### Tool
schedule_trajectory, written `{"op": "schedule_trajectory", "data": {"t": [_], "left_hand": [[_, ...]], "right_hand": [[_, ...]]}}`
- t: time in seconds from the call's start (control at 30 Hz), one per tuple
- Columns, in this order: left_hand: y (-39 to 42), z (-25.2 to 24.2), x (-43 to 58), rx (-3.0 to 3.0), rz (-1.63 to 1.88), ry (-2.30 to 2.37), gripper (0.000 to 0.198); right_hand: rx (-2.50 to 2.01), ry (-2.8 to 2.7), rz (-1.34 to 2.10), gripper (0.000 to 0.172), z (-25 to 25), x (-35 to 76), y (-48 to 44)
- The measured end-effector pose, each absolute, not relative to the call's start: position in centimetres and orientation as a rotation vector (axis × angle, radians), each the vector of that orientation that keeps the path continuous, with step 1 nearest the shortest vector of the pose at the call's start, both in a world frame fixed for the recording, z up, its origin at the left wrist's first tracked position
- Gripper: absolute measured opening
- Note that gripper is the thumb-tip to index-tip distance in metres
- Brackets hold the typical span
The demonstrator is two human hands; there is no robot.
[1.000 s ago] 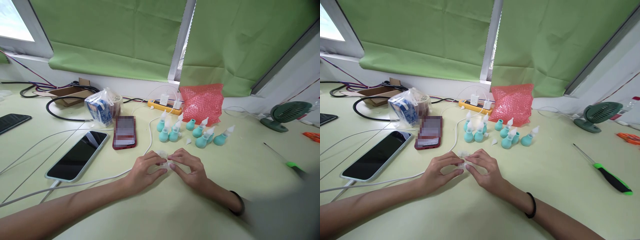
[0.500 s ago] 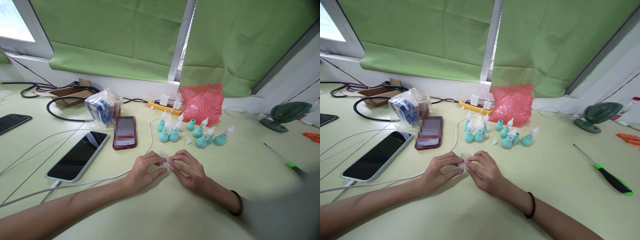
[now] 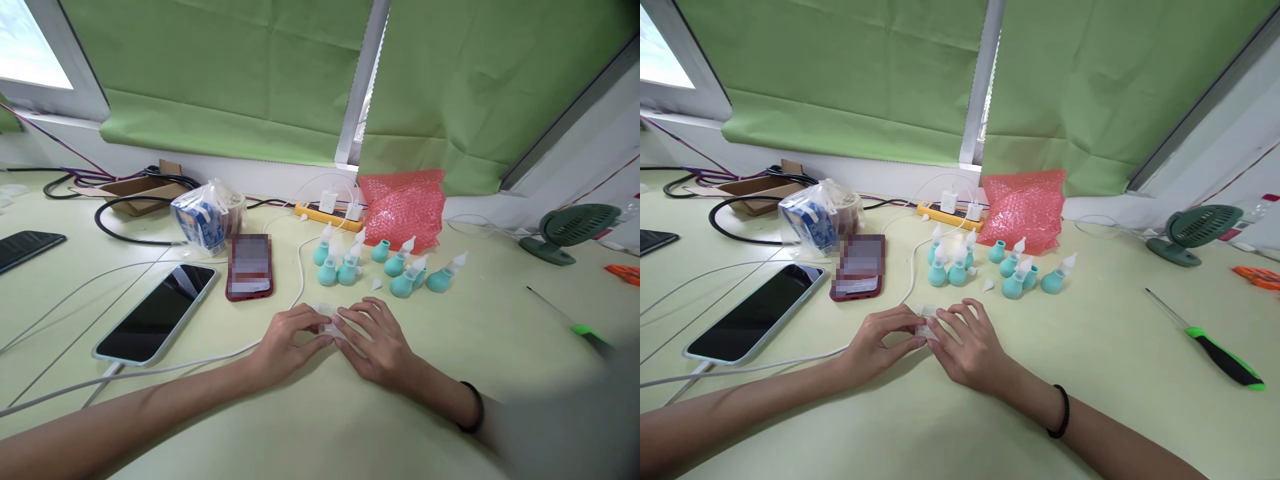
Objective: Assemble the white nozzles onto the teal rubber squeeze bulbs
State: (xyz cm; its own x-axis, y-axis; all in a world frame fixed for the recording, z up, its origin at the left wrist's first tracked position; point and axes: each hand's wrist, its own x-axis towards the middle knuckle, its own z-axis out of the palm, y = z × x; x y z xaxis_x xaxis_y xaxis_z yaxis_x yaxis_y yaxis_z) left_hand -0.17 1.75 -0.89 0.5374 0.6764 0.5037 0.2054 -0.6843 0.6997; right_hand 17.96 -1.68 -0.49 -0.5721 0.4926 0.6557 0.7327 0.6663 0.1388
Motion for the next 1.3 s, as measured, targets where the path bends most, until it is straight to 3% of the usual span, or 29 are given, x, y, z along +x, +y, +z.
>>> {"op": "schedule_trajectory", "data": {"t": [0.5,0.6,0.8,0.87,1.3], "left_hand": [[1.7,-0.8,-0.1,2.218,1.023,0.699,0.019],[1.7,-0.9,-0.1,2.215,1.036,0.693,0.019],[1.6,-0.8,-0.2,2.257,1.141,0.658,0.018],[1.6,-0.8,-0.2,2.296,1.147,0.619,0.017],[1.4,-1.5,-0.4,2.443,1.142,0.410,0.020]], "right_hand": [[-0.758,-2.302,-0.310,0.044,-1.9,18.0,-1.3],[-0.802,-2.178,-0.042,0.042,-1.9,17.8,-1.4],[-1.077,-1.610,1.150,0.029,-1.0,17.0,-1.4],[-1.097,-1.479,1.377,0.025,-0.6,17.0,-1.2],[-1.074,-1.371,1.579,0.019,-0.6,17.5,-0.8]]}}
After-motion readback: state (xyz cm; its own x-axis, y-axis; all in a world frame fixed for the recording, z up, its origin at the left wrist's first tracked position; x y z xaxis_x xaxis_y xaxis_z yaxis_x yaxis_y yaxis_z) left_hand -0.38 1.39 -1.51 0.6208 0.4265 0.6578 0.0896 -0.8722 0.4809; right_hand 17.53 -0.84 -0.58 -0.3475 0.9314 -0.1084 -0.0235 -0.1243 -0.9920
